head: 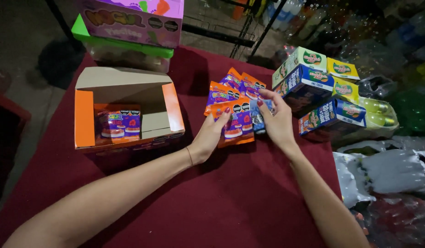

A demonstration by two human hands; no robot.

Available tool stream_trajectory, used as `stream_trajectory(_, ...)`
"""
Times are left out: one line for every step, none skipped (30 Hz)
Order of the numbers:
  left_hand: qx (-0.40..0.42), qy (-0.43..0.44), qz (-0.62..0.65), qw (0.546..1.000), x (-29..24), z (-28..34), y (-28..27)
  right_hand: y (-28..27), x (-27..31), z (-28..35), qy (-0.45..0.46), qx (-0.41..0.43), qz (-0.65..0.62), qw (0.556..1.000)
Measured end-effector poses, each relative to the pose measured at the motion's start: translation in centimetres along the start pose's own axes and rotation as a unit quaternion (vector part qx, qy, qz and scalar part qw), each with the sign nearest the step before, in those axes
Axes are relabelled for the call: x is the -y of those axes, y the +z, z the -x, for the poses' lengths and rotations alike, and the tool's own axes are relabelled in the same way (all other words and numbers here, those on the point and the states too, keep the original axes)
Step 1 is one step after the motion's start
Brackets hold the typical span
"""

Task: A person is neatly arranging individual snack packets into a cardboard display box on a table.

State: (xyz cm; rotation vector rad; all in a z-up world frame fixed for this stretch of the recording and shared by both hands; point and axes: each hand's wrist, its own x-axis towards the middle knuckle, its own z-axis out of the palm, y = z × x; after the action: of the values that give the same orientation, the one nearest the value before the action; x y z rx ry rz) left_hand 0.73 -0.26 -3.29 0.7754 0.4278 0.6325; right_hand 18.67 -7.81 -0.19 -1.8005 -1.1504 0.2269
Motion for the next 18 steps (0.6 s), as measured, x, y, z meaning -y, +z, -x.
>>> stream_trajectory(-0.001,0.000,0.001,1.000,-0.3,0.2,0.2,-0.1,-0.5,-0.1,0.000,0.001,0.000,1.000)
stream_trajectory(-0.013,0.004,0.009,1.000,-0.5,0.4,0.5,-0.1,-0.9,-0.3,0.033,0.026,-0.043,0.998)
stream_trajectory(-0.025,0.007,0.017,1.000,-0.8,0.6,0.7,-0.2,-1.4,-0.4,0.066,0.051,-0.086,0.993)
stream_trajectory(-0.026,0.008,0.017,0.999,-0.6,0.5,0.7,-0.3,-0.5,-0.1,0.065,0.052,-0.086,0.993)
stream_trajectory(-0.023,0.022,0.009,0.999,-0.4,0.4,0.7,-0.3,0.4,0.2,-0.004,0.028,-0.031,0.999)
stream_trajectory(-0.021,0.035,0.001,0.999,-0.3,0.3,0.6,-0.4,1.3,0.4,-0.073,0.004,0.024,0.997)
stream_trajectory(-0.023,0.037,0.002,0.999,0.0,0.0,0.5,-0.8,1.9,0.6,-0.074,0.007,0.024,0.997)
stream_trajectory(-0.024,0.052,-0.022,0.998,0.2,-0.2,0.3,-1.2,2.5,0.7,-0.089,0.031,0.029,0.995)
stream_trajectory(-0.025,0.067,-0.047,0.996,0.4,-0.5,0.0,-1.6,3.1,0.9,-0.103,0.055,0.033,0.993)
stream_trajectory(-0.028,0.068,-0.046,0.996,0.4,-0.4,0.2,-1.5,2.9,1.1,-0.104,0.058,0.032,0.992)
stream_trajectory(-0.027,0.072,-0.047,0.996,0.3,-0.2,0.3,-1.3,2.6,1.4,-0.043,0.075,0.034,0.996)
stream_trajectory(-0.027,0.077,-0.047,0.996,0.3,0.0,0.3,-1.1,2.4,1.7,0.018,0.092,0.036,0.995)
stream_trajectory(-0.031,0.079,-0.046,0.995,0.8,-0.3,0.1,-1.1,2.5,1.9,0.016,0.096,0.036,0.995)
stream_trajectory(-0.016,0.087,-0.051,0.995,1.2,-0.6,-0.1,-1.1,2.7,2.2,0.008,0.108,0.003,0.994)
stream_trajectory(0.000,0.096,-0.057,0.994,1.5,-1.0,-0.3,-1.0,2.9,2.3,-0.001,0.118,-0.029,0.993)
stream_trajectory(-0.003,0.098,-0.057,0.994,1.5,-0.9,-0.1,-1.4,3.1,2.0,-0.003,0.122,-0.030,0.992)
stream_trajectory(0.009,0.098,-0.034,0.995,1.4,-0.8,0.0,-1.7,3.3,1.7,0.007,0.092,-0.008,0.996)
stream_trajectory(0.020,0.098,-0.010,0.995,1.4,-0.8,0.2,-2.0,3.5,1.3,0.016,0.063,0.014,0.998)
